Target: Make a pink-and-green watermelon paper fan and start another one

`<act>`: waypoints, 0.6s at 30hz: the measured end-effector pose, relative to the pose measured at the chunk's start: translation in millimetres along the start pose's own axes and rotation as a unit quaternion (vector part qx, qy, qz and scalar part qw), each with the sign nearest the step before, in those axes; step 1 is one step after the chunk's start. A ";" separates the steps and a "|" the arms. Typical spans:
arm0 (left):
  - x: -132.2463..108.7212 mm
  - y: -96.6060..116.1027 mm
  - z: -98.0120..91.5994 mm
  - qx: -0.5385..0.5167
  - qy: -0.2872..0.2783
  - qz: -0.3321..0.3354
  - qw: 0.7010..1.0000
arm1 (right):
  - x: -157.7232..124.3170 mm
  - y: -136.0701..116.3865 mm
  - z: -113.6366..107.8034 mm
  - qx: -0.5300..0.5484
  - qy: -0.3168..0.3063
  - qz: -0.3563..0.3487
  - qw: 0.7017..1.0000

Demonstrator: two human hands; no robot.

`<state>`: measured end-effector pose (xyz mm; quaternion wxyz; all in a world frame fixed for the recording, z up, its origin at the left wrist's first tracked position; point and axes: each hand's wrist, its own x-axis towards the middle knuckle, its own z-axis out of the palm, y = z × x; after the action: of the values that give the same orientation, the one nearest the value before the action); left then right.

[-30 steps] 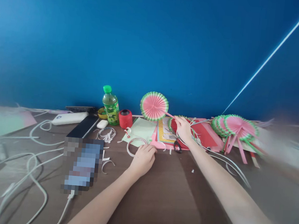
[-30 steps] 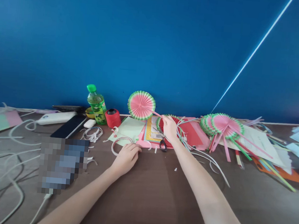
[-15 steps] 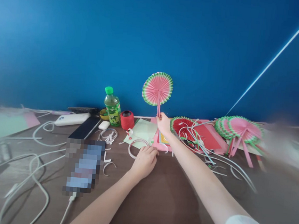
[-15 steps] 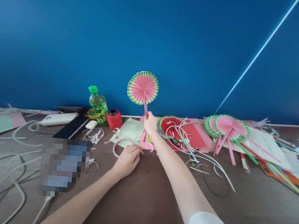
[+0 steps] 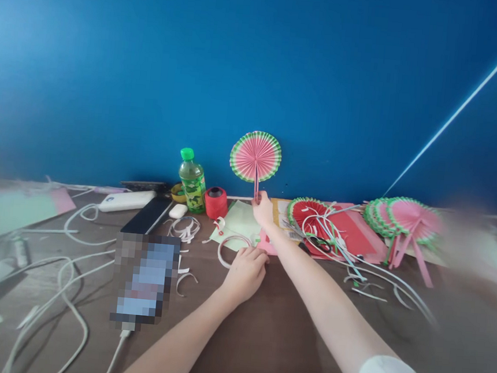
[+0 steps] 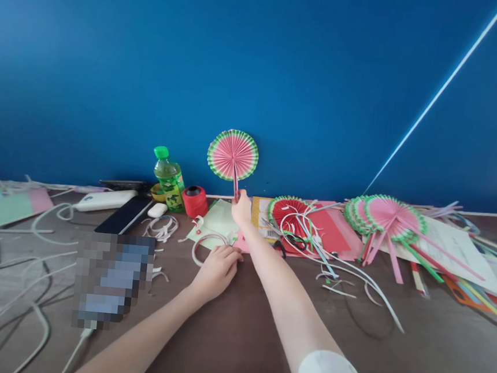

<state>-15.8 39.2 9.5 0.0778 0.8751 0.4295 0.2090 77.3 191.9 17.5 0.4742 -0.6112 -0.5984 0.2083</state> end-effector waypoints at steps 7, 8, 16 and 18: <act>0.0 0.8 -0.8 -0.006 0.002 -0.002 1.000 | -1.1 -0.3 9.5 0.011 0.001 0.003 1.000; 0.0 0.9 -1.0 -0.005 0.001 -0.002 1.000 | -0.9 -0.6 10.0 0.013 0.000 0.003 1.000; -0.8 0.3 -0.9 0.001 -0.003 0.000 1.000 | -6.3 -5.5 12.8 0.033 -0.022 0.026 0.999; -1.0 -0.1 -0.4 0.003 0.000 0.000 1.000 | -8.0 -6.2 13.3 0.040 -0.022 0.033 0.998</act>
<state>-16.6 38.5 9.5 0.0756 0.8754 0.4300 0.2078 61.5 187.8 13.9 0.4778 -0.6063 -0.5793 0.2615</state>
